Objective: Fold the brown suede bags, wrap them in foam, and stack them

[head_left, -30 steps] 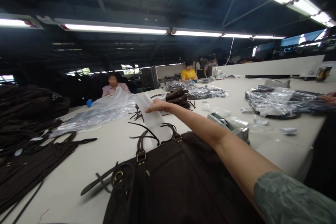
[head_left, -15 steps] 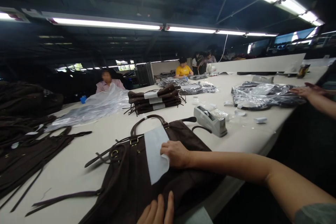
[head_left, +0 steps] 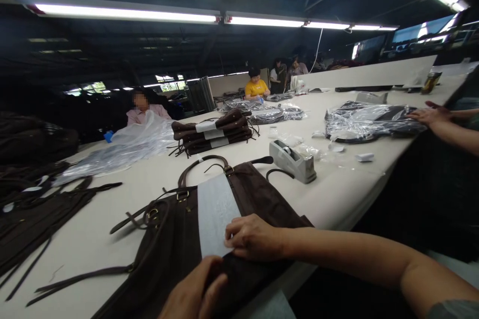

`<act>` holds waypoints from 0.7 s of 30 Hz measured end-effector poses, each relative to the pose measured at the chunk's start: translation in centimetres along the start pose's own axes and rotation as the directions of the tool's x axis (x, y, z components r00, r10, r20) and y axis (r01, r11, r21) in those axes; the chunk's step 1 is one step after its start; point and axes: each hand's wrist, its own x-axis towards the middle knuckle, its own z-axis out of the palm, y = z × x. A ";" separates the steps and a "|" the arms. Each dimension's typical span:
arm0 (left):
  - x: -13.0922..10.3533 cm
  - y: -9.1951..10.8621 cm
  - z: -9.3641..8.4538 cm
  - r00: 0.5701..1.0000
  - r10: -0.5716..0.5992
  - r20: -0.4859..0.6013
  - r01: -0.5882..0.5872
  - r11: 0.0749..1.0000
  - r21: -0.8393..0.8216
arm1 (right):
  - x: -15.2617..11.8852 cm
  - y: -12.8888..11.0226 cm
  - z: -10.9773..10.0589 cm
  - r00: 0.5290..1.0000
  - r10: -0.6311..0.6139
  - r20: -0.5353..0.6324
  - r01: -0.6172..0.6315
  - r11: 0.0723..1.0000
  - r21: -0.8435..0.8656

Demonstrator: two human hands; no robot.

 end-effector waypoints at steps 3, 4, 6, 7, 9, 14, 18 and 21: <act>2.9 0.1 -1.9 0.929 -0.368 -0.032 0.368 0.930 -0.009 | 0.1 -0.5 -0.3 0.998 -0.061 0.024 0.062 0.997 -0.048; 3.9 -0.1 -2.2 0.929 -0.362 -0.079 0.367 0.928 0.066 | 0.2 -0.7 -0.4 0.998 -0.058 0.039 0.060 0.997 -0.046; 5.7 -0.8 -2.0 0.968 -0.233 -0.095 0.246 0.956 0.163 | 0.2 -0.9 -0.7 0.996 -0.026 0.083 0.027 1.000 -0.014; 6.4 -1.3 -1.6 0.987 -0.156 -0.032 0.159 0.976 0.152 | 0.0 -1.0 -0.8 0.995 -0.005 0.104 0.004 1.000 0.013; 6.9 -2.5 -0.2 0.987 -0.020 0.157 0.012 0.999 0.047 | -0.8 -1.3 -1.3 0.991 0.017 0.133 -0.029 0.996 0.085; 5.2 -4.0 2.2 0.952 0.097 0.291 -0.108 0.994 0.021 | -5.8 -3.8 -3.8 0.995 -0.030 0.094 0.013 0.984 0.177; 4.7 -3.6 1.5 0.953 0.139 0.271 -0.153 0.988 0.033 | -10.0 -5.9 -4.5 0.986 -0.130 0.109 0.133 0.991 -0.015; 4.9 -3.2 1.2 0.943 0.149 0.297 -0.170 0.984 0.047 | -11.1 -6.5 -3.0 0.984 -0.174 0.035 0.177 0.962 -0.206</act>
